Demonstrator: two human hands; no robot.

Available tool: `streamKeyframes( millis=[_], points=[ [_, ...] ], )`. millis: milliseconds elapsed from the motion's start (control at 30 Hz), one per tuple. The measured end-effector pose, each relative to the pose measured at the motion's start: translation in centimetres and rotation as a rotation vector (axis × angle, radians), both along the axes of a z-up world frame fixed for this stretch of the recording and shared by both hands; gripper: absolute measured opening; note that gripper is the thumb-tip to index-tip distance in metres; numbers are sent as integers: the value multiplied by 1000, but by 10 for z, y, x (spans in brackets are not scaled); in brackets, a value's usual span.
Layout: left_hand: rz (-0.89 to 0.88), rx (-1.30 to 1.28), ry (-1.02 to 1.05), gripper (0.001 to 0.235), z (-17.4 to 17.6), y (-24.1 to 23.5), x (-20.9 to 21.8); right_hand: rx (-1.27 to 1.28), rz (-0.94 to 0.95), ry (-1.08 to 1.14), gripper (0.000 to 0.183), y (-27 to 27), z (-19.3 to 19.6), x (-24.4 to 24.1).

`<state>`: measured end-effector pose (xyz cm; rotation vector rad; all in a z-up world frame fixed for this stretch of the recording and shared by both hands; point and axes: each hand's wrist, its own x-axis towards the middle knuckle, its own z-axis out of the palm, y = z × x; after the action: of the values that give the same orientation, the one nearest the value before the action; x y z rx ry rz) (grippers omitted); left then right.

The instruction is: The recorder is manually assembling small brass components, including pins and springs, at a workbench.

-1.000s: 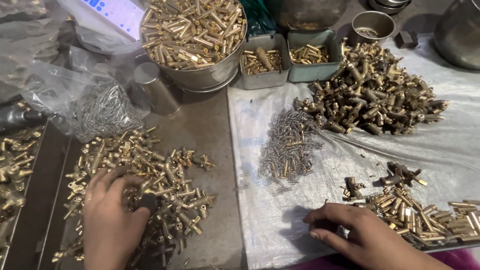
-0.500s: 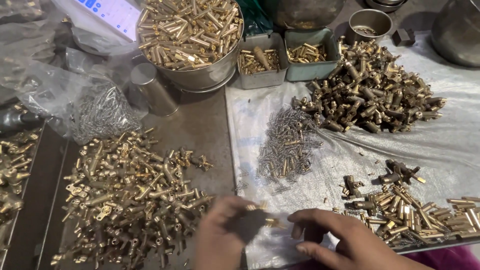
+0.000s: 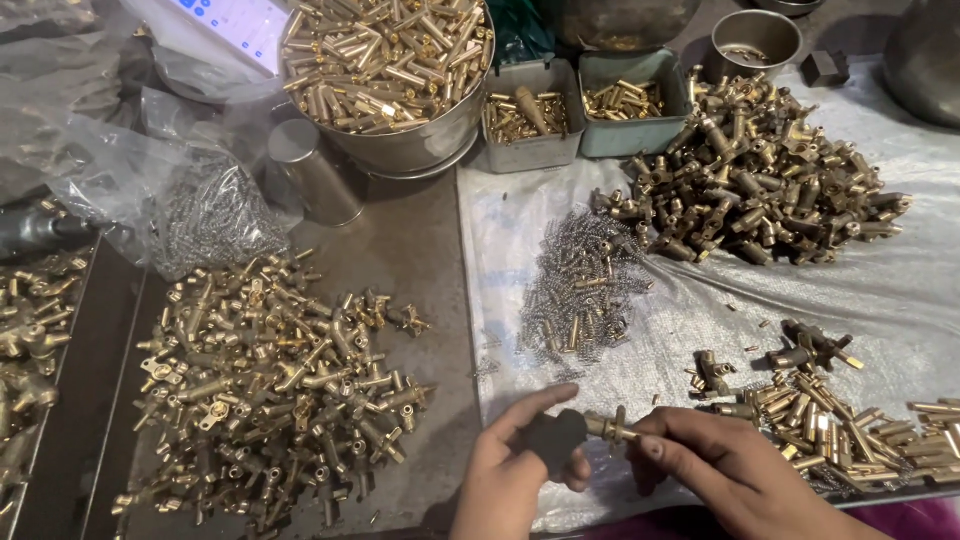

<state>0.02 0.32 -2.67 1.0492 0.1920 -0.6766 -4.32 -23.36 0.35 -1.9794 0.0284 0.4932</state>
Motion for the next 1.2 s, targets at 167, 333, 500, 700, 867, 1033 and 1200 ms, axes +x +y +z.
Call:
streamKeyframes(
  millis=[167,333,500,700,867,1033,1200],
  points=[
    [-39,19,-52,32,13,0,-3,97,-38,114,27,-4,-4,-2],
    [-57,61,-74,28,12,-1,-6,416,-20,115,27,-7,-4,-4],
    [-30,119,-147,21,13,-1,-9,358,-96,267,40,-2,5,0],
    [-38,272,-127,17,37,-1,-9,494,-13,222,46,-8,-3,-4],
    [-26,301,-196,16,39,-1,-11,423,-78,307,43,0,9,-1],
    [-26,372,-253,16,41,1,-11,454,-56,298,43,-2,6,-2],
    [-32,375,-283,17,40,2,-11,474,-42,314,43,-1,6,-2]
  ],
)
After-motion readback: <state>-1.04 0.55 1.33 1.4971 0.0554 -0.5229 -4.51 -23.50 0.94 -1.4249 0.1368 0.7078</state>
